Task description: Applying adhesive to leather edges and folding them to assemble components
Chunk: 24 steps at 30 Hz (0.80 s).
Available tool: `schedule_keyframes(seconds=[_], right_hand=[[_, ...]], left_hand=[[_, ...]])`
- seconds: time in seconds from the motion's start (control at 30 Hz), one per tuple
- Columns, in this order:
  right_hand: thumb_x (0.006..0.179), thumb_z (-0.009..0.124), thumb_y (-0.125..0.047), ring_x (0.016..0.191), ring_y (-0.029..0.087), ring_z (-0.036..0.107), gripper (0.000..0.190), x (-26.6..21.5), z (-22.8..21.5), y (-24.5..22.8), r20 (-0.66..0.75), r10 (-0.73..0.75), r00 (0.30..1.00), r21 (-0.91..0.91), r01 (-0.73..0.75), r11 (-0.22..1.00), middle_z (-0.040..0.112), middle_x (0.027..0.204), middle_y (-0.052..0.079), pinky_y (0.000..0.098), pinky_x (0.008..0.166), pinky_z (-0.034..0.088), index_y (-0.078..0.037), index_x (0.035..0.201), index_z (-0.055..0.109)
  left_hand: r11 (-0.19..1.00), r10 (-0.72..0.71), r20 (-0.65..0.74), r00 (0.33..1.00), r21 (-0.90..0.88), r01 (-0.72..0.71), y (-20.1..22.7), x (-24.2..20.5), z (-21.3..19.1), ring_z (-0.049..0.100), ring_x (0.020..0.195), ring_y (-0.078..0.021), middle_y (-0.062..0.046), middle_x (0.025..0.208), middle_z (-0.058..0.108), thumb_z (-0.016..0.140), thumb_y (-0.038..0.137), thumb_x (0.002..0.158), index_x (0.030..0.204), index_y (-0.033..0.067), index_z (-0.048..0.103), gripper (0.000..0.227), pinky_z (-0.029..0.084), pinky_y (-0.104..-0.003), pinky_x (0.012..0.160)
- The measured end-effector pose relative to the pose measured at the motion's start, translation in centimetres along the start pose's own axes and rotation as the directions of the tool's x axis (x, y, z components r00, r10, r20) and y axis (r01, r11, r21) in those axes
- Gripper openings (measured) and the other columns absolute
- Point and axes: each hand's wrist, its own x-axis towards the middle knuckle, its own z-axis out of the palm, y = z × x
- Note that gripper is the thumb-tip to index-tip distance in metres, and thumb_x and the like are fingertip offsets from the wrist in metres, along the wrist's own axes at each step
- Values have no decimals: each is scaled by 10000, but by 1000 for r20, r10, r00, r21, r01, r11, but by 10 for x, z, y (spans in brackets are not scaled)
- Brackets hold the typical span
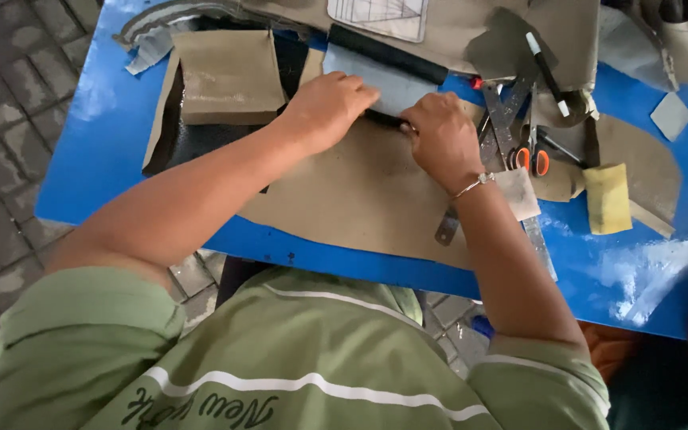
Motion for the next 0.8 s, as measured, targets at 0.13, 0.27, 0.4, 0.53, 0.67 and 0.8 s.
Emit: schedule_keyframes(seconds=[0.13,0.27,0.4,0.53,0.67,0.8], right_hand=[[926,707,-109,914,371,572,173,2,0,2,-75,15,997,31,-12,999,667,972,108,481,740,474,-124,1094,671],[978,672,-114,856,380,549,62,5,9,8,-113,32,993,-6,-33,999,608,904,72,491,522,461,-167,994,699],[1002,624,-149,864,378,586,164,13,4,12,-32,47,998,-60,-49,997,587,918,84,482,478,484,-189,1004,784],[1008,662,-150,945,387,540,164,29,6,22,-129,24,991,95,-12,995,571,984,180,520,753,488,-1,951,626],[1135,482,-381,1057,332,537,388,51,-17,8,-287,106,952,417,25,908,620,1117,131,429,939,382,-38,1077,655],[1115,530,-182,992,280,675,239,77,-28,-5,-272,25,962,472,111,874,699,1103,129,379,799,497,-34,1152,713]], left_hand=[[999,-24,-42,999,-44,23,0,4,-3,507,876,-398,-149,935,497,639,33,987,1079,80,564,127,446,-548,668],[994,89,-240,967,89,-70,-2,1,17,422,894,-302,-120,981,459,714,-37,955,935,9,568,155,391,-426,638],[978,133,-252,959,188,-86,-5,7,38,535,863,-303,-102,943,521,712,-200,587,847,81,602,399,488,-412,640],[977,70,-226,972,214,-21,4,6,24,516,829,-331,-129,917,505,702,-96,795,1005,49,647,261,477,-452,534],[968,21,-151,988,251,17,17,10,25,572,842,-370,-162,956,576,739,-44,645,922,42,650,303,531,-503,601],[961,96,-410,907,274,23,21,6,66,497,787,-397,-176,955,512,663,50,770,929,-16,635,174,466,-505,640]])
